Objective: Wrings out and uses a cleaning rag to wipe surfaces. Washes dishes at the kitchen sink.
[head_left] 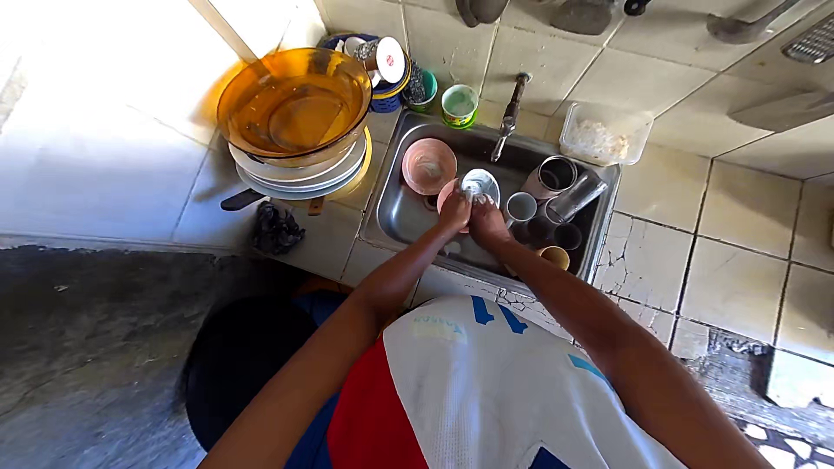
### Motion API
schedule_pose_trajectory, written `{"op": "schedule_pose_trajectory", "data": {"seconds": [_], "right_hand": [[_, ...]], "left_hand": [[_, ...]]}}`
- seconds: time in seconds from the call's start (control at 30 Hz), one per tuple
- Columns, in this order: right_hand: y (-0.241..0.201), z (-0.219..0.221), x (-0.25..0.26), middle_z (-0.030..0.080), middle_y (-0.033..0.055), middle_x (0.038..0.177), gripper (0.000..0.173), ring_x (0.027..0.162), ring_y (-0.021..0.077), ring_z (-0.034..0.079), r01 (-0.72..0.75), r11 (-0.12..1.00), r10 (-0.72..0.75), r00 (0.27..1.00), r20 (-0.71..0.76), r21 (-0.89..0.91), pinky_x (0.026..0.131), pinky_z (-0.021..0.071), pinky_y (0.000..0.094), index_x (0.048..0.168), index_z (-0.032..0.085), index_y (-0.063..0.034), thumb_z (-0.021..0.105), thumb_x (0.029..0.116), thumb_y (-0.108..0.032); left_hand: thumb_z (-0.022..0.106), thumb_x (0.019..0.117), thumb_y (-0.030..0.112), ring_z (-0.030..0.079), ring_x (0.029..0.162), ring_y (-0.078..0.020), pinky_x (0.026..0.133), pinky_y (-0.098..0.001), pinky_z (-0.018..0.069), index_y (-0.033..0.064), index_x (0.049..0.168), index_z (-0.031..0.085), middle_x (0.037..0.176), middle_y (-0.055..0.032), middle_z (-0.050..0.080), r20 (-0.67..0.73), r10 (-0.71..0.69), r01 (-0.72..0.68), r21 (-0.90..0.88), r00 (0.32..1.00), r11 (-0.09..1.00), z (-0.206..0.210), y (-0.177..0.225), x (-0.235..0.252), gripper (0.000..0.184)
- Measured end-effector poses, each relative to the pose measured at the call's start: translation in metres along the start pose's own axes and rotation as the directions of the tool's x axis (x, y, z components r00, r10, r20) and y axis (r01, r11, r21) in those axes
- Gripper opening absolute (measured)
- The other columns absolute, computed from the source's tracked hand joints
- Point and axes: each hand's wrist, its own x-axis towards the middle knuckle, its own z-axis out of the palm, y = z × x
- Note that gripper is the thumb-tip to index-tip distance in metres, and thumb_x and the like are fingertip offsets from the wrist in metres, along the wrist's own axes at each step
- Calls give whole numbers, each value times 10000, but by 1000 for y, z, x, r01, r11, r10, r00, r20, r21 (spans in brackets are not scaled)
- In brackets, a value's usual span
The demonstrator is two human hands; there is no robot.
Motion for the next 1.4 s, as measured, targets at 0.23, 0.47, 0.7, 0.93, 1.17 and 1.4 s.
{"op": "schedule_pose_trajectory", "data": {"seconds": [0.23, 0.47, 0.7, 0.93, 1.17, 1.4], "right_hand": [[38, -22, -11, 482, 240, 1543, 398, 1476, 439, 391, 333, 886, -270, 936, 227, -323, 1195, 330, 589, 1410, 560, 37, 463, 1035, -56], [23, -23, -7, 547, 284, 1458, 497, 1407, 489, 460, 306, 947, -287, 941, 181, -92, 1116, 418, 623, 1367, 617, 18, 691, 879, -38], [11, -36, -2, 689, 255, 1205, 412, 1155, 326, 673, 196, 792, -117, 978, -171, 579, 1049, 519, 480, 1243, 635, 108, 735, 864, -20], [47, -20, 24, 697, 39, 959, 240, 876, 119, 684, 66, 199, 470, 869, -155, 978, 809, 602, 335, 1145, 612, -37, 695, 963, -170], [26, -30, -7, 623, 277, 1350, 451, 1291, 368, 597, -28, 799, 176, 966, -190, 601, 1121, 454, 535, 1360, 577, 90, 650, 925, -7], [12, -40, 8, 594, 279, 1402, 455, 1372, 392, 529, 20, 858, 154, 943, -295, 513, 1181, 383, 533, 1384, 577, 74, 576, 942, -32]], "left_hand": [[374, 1093, 170, 624, 892, -308, 802, -487, 520, -35, 1342, 544, 1109, -243, 621, 266, -159, 103, 212, 951, 972, -53, 17, 16, 365], [407, 1111, 253, 598, 1201, -337, 1054, -499, 449, -44, 1385, 537, 1309, -265, 605, 377, -41, -2, 113, 925, 994, -64, 19, 22, 424], [190, 1119, 466, 570, 1191, -307, 959, -495, 500, 13, 1455, 462, 1369, -230, 547, 174, -227, 279, -397, 958, 874, -21, 0, 8, 626], [390, 1097, 433, 669, 1023, -218, 874, -388, 582, 117, 1374, 486, 1176, -106, 656, 301, -146, 325, -927, 942, 186, 2, -16, -13, 431], [496, 1006, -35, 618, 1028, -188, 895, -369, 545, -18, 1355, 519, 1221, -155, 611, 99, -297, 271, -735, 950, 621, -8, 23, -26, 351], [524, 1011, 0, 642, 1005, -172, 906, -362, 548, -64, 1231, 609, 1134, -167, 660, 5, -146, 125, -540, 989, 832, -1, 37, -40, 245]]}}
